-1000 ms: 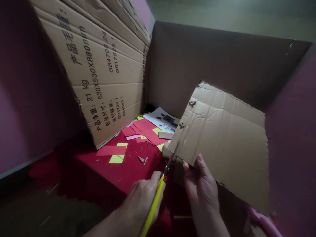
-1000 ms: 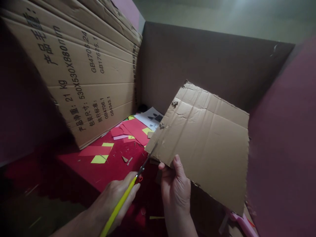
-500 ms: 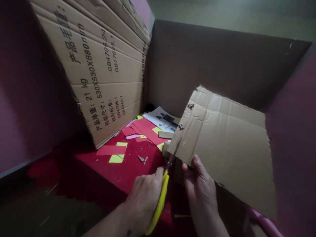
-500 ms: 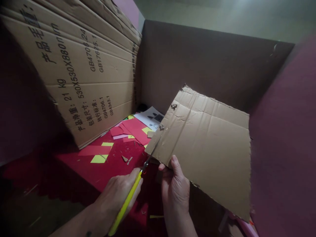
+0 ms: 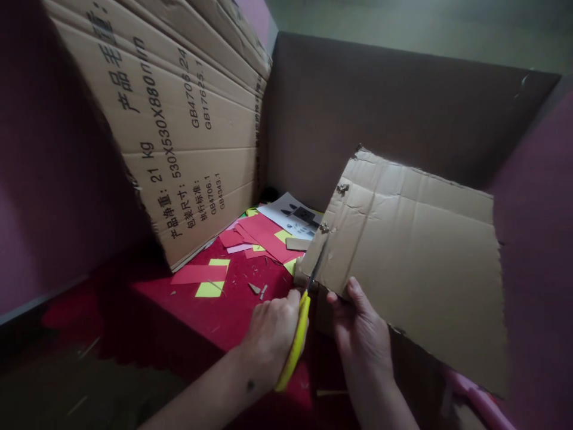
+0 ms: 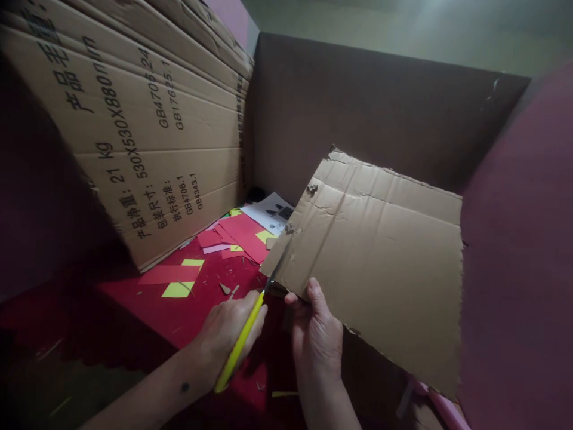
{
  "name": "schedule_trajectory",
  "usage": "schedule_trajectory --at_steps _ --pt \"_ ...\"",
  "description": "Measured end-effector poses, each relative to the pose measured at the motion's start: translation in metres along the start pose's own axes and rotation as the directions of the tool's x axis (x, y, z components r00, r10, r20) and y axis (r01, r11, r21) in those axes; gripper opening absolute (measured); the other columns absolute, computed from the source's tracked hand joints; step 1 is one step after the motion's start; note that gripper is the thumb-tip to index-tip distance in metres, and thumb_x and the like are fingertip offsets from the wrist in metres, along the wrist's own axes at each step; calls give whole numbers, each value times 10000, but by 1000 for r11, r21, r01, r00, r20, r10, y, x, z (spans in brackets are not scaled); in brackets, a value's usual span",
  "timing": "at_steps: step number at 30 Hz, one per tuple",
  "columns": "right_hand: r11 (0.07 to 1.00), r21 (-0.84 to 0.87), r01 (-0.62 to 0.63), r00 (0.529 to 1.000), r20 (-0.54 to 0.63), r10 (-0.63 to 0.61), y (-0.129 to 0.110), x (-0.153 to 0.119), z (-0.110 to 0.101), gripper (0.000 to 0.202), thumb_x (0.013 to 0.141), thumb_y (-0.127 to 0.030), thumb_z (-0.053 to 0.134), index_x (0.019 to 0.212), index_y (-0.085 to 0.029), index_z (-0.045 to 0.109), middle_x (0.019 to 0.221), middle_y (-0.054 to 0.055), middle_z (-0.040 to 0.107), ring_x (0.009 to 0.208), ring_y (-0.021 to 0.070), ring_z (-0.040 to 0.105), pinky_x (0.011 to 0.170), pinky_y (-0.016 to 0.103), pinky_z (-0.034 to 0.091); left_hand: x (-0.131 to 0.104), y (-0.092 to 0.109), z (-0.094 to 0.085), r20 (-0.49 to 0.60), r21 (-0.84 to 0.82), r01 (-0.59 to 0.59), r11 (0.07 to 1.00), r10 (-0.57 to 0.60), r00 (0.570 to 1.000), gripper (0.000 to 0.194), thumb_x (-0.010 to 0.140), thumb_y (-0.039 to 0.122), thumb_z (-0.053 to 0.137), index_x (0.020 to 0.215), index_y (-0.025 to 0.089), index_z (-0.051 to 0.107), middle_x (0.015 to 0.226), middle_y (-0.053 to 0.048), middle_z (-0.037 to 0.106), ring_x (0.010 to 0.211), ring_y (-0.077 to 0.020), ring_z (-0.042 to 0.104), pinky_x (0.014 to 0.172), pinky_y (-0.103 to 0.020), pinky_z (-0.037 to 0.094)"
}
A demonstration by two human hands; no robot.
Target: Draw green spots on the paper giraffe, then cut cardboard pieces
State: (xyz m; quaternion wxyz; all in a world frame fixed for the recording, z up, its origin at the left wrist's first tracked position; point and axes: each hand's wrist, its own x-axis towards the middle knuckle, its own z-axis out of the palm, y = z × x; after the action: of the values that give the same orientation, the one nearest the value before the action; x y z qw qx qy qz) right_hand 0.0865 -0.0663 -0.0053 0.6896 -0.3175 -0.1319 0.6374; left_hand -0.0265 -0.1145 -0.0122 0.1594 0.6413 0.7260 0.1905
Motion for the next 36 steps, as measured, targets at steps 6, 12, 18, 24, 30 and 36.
schedule_trajectory --at_steps 6,12,18,24,30,36 --pt "998 0 64 998 6 -64 -7 18 9 290 425 -63 845 620 -126 639 572 -58 649 534 94 606 431 191 561 20 3 -5 -48 -91 -76 993 72 996 188 884 251 402 908 163 566 780 -111 703 737 -250 681 600 -291 410" --pt "999 -14 36 999 30 -35 -4 27 13 304 398 -80 851 604 -121 631 565 -46 668 470 96 607 394 188 544 46 10 -10 -6 -220 -81 972 81 997 241 862 225 393 750 165 598 683 -64 671 623 -178 635 566 -252 404" --pt "993 -62 102 993 63 -98 0 36 6 297 438 -119 845 636 -124 623 580 -53 657 509 97 623 437 193 558 55 13 -5 -94 -197 -124 972 107 990 266 886 232 385 887 128 629 789 -125 680 725 -231 646 606 -290 400" --pt "993 -68 99 995 36 -97 3 42 3 316 428 -127 852 620 -128 601 551 -62 636 512 94 610 420 195 549 67 7 2 -58 -239 -165 957 156 986 224 840 219 427 818 136 633 742 -74 660 654 -170 607 552 -234 388" --pt "984 -108 142 990 40 -138 5 47 2 341 435 -164 856 657 -133 599 615 -54 654 559 105 629 432 201 551 76 12 -1 -16 -164 -106 981 105 994 232 812 217 445 764 141 659 686 -73 664 646 -188 621 562 -247 406" --pt "993 -55 108 994 7 -108 4 45 1 331 407 -115 848 651 -116 625 621 -38 670 567 114 627 433 222 565 70 14 -4 -58 -78 -89 993 84 995 290 855 236 404 884 119 668 863 -189 698 843 -303 668 694 -347 453"
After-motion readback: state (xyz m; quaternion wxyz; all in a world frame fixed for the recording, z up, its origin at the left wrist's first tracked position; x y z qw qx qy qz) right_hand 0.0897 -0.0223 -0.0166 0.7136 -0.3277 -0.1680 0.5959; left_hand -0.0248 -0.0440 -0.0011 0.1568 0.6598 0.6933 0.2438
